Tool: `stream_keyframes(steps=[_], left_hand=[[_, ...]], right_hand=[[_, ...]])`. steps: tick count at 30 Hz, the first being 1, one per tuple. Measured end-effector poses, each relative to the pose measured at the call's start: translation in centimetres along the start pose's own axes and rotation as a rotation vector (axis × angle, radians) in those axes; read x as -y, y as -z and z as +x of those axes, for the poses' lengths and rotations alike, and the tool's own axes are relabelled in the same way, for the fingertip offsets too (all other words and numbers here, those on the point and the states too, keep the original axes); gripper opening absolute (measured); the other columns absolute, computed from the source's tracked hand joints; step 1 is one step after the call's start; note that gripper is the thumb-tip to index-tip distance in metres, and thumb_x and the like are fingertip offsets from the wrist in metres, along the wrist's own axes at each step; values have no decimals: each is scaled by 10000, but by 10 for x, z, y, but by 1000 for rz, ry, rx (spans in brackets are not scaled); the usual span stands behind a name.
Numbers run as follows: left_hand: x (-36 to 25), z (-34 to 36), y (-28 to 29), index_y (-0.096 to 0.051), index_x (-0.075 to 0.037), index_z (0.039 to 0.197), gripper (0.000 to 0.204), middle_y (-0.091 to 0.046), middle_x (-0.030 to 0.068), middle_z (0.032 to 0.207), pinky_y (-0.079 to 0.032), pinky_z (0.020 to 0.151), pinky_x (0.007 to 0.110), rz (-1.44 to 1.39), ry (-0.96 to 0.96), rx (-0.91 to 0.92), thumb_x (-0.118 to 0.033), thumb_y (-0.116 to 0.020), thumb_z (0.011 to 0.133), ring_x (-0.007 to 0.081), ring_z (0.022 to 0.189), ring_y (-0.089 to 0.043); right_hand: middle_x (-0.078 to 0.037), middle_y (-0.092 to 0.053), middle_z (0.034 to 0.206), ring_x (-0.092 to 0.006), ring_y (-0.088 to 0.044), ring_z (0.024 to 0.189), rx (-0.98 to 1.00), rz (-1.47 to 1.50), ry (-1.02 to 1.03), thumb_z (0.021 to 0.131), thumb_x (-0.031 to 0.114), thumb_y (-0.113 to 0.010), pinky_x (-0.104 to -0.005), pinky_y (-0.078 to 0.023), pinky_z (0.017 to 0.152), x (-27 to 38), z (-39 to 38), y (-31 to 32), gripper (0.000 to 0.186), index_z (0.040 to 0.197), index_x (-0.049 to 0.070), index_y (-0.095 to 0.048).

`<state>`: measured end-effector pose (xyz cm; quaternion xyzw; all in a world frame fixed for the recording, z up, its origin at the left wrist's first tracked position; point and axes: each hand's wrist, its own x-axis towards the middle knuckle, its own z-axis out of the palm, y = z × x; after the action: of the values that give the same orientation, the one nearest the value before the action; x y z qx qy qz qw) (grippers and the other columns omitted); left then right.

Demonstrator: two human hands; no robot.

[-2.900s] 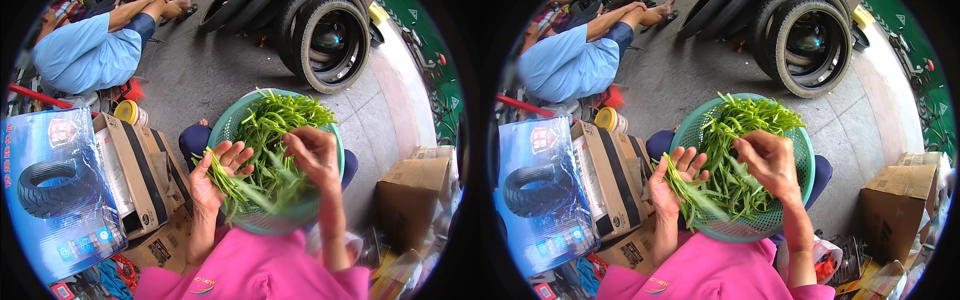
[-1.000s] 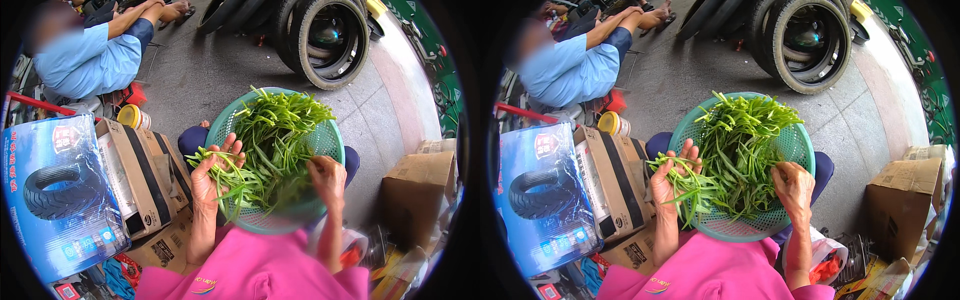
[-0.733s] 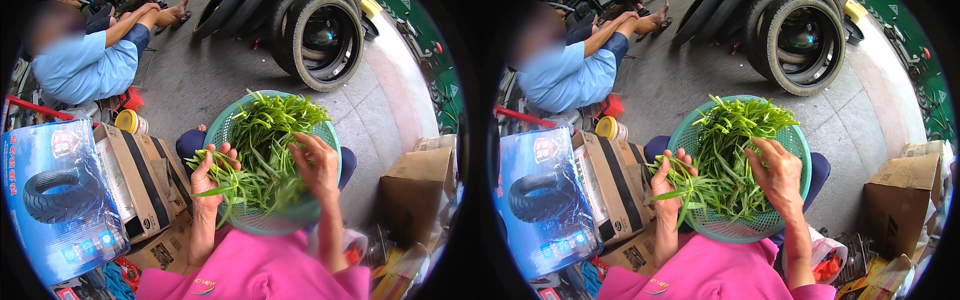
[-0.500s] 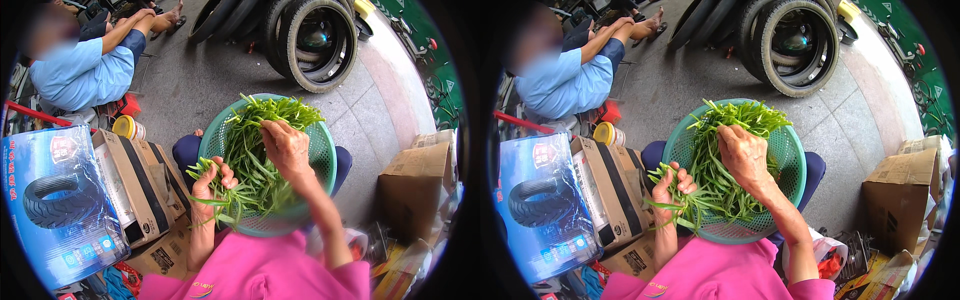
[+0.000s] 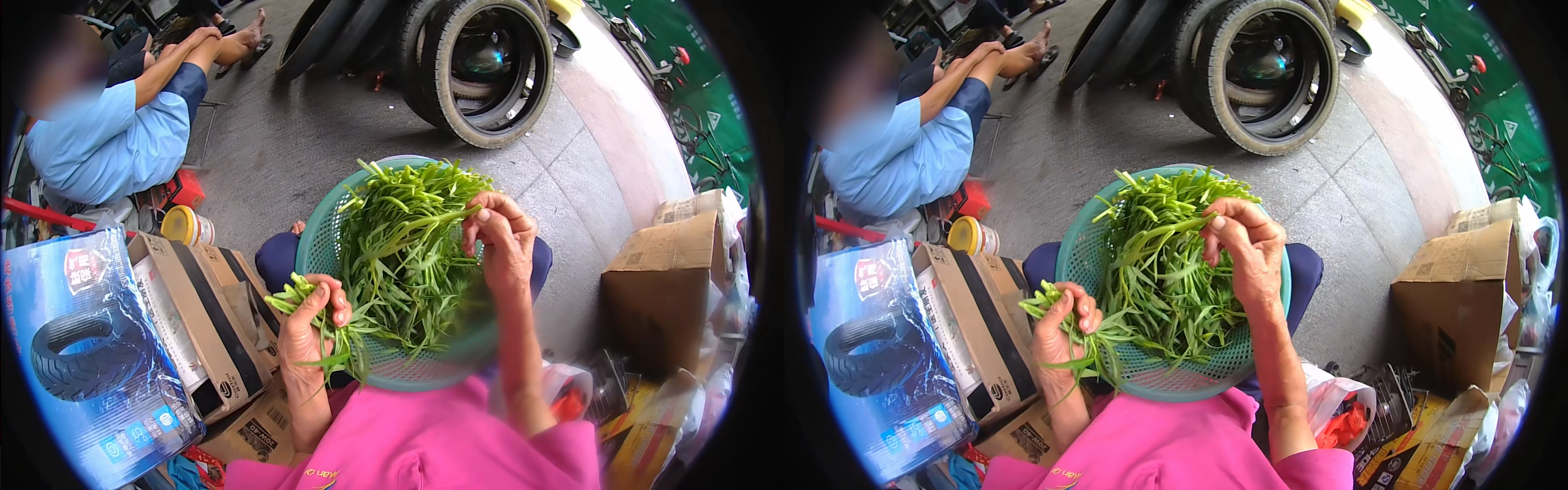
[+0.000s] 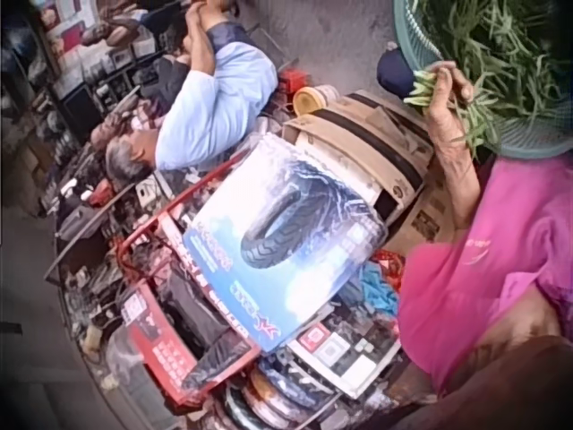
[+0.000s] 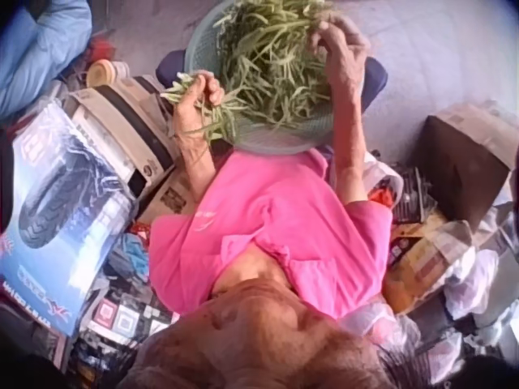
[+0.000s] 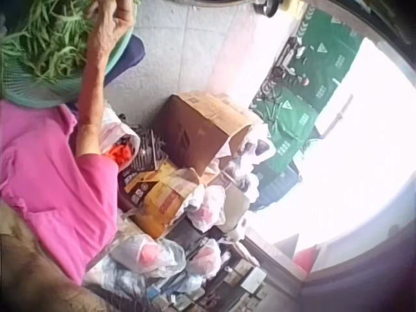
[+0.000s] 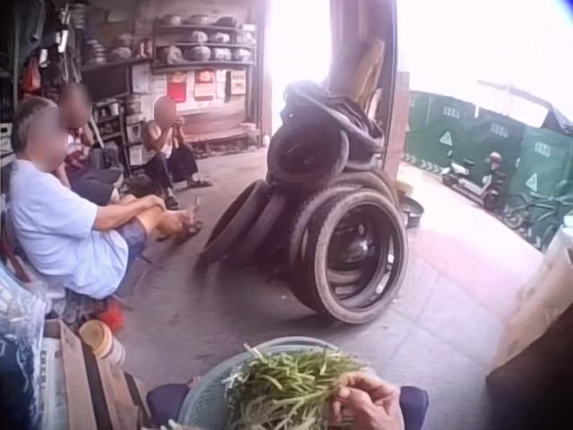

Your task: The person sits on the ground and sorts green leafy vegetables by hand, picking up stems from a green basket, separating parts, and placing them back into the basket. The task continues throughout the clip with repetitive handling of the greens.

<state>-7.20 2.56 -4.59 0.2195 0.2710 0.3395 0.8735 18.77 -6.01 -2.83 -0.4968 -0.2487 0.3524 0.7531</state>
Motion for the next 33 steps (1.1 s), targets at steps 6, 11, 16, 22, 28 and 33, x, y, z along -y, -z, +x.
stream_keyframes(steps=[6,11,16,22,28,33], left_hand=[[-4,-11,-43,-713,-8,1065,148,-660,48,998,-504,675,219,954,-417,-48,-29,-681,922,98,751,-612],[3,-2,-63,-711,-14,1115,246,-703,88,960,-517,728,252,1081,-334,162,-98,-745,886,125,829,-654],[18,-3,-61,-705,-3,1107,234,-706,47,863,-509,698,233,987,-188,56,-94,-741,894,100,743,-640],[19,2,-36,-672,36,1114,225,-711,98,876,-551,692,260,303,141,-15,-70,-699,917,149,748,-680],[22,4,-22,-655,45,1124,226,-707,131,941,-569,687,287,91,255,27,-67,-677,930,173,761,-683],[23,5,-19,-657,49,1117,217,-703,137,973,-574,683,299,64,278,65,-68,-669,935,184,765,-684]], right_hand=[[-65,-668,846,-85,-627,670,216,8,28,965,42,-592,-210,-505,579,0,-21,-5,134,1039,-45,-664],[-37,-650,851,-65,-592,634,215,-287,5,954,56,-635,-210,-485,573,5,-35,-25,120,1021,-38,-669],[-37,-631,829,-62,-590,643,193,-390,5,941,84,-672,-214,-464,560,1,-39,-31,159,1058,-24,-663],[-26,-686,887,-43,-604,667,258,-159,-338,932,133,-712,-191,-486,559,2,-42,-35,282,1148,-39,-653],[17,-669,764,-20,-568,646,264,-274,-365,944,143,-700,-188,-458,549,-2,-39,-32,193,1050,-18,-693],[-20,-717,802,-44,-602,640,318,-370,-261,883,143,-769,-192,-472,541,0,-35,-25,195,1000,-2,-711]])
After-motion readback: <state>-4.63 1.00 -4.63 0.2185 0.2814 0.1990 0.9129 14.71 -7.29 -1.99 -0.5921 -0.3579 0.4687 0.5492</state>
